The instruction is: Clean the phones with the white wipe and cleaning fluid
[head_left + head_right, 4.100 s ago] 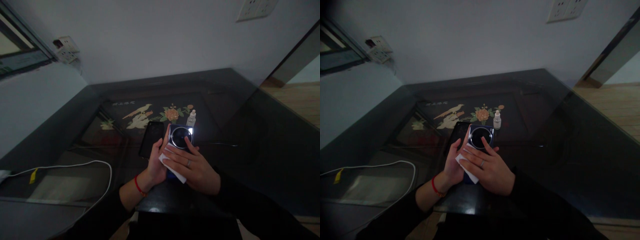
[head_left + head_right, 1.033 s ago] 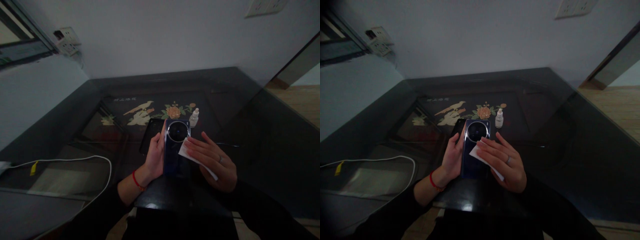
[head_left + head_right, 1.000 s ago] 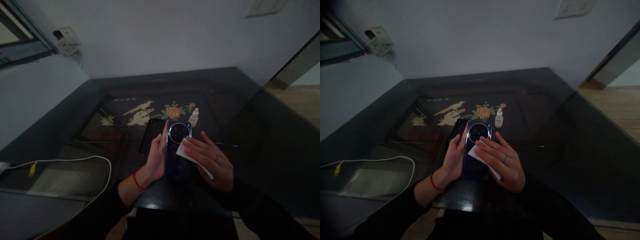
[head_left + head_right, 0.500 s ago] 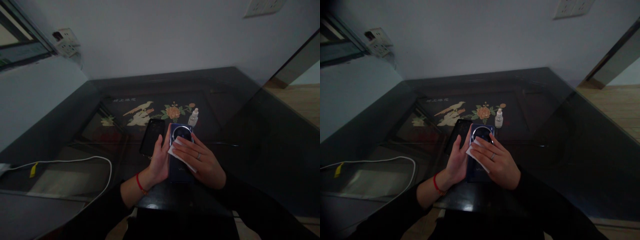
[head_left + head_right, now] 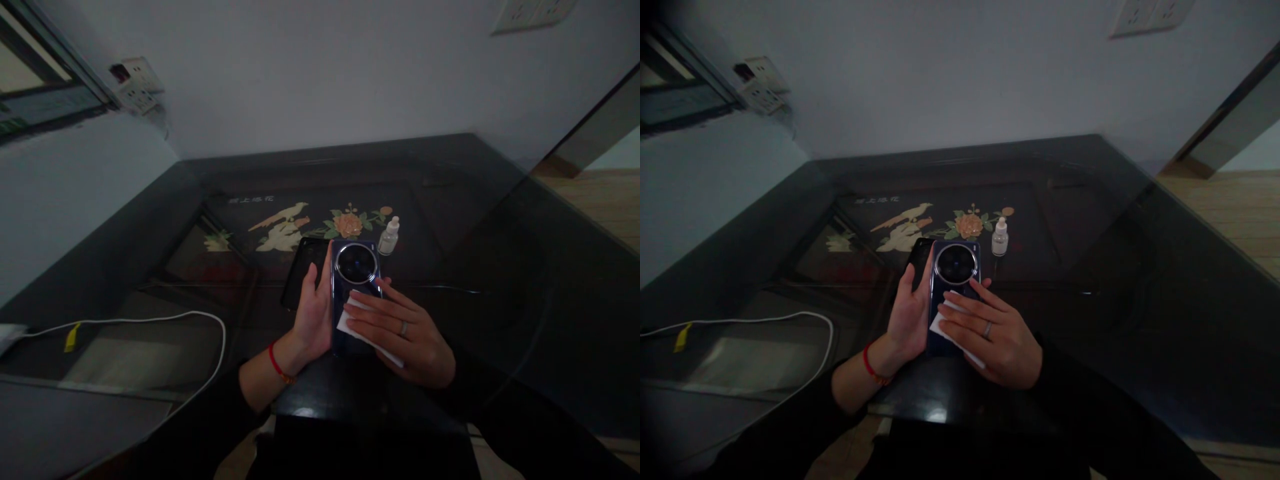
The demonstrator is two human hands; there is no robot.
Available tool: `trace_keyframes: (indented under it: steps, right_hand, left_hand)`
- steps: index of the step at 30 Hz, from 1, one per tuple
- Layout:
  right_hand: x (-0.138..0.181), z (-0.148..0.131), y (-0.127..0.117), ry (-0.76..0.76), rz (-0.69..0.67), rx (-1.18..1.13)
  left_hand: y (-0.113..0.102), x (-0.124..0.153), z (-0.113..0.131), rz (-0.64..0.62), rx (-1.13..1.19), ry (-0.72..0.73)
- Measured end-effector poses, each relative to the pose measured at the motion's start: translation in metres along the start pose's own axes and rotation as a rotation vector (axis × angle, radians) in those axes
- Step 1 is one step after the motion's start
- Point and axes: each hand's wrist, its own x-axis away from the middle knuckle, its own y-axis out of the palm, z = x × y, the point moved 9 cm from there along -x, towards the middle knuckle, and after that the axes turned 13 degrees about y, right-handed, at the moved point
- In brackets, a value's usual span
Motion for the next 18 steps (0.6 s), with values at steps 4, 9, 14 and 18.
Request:
trace_keyframes:
  steps: [4,9,14,18]
  right_hand:
    - [0.0,0.009,-0.014,0.09,0.117,0.016]
    - [-0.001,0.002,-0.014,0.07,0.156,0.047]
    - [-0.003,0.0,-0.004,0.059,0.094,0.104]
    - [-0.002,0.003,-0.003,0.065,0.074,0.1]
  left_hand:
    - [0.003,0.004,-0.003,0.003,0.012,-0.013]
    - [0.004,0.007,-0.005,0.025,0.009,-0.04]
    - [0.005,0.007,-0.001,0.008,-0.014,-0.014]
    - [0.005,0.005,0.005,0.032,-0.02,0.014]
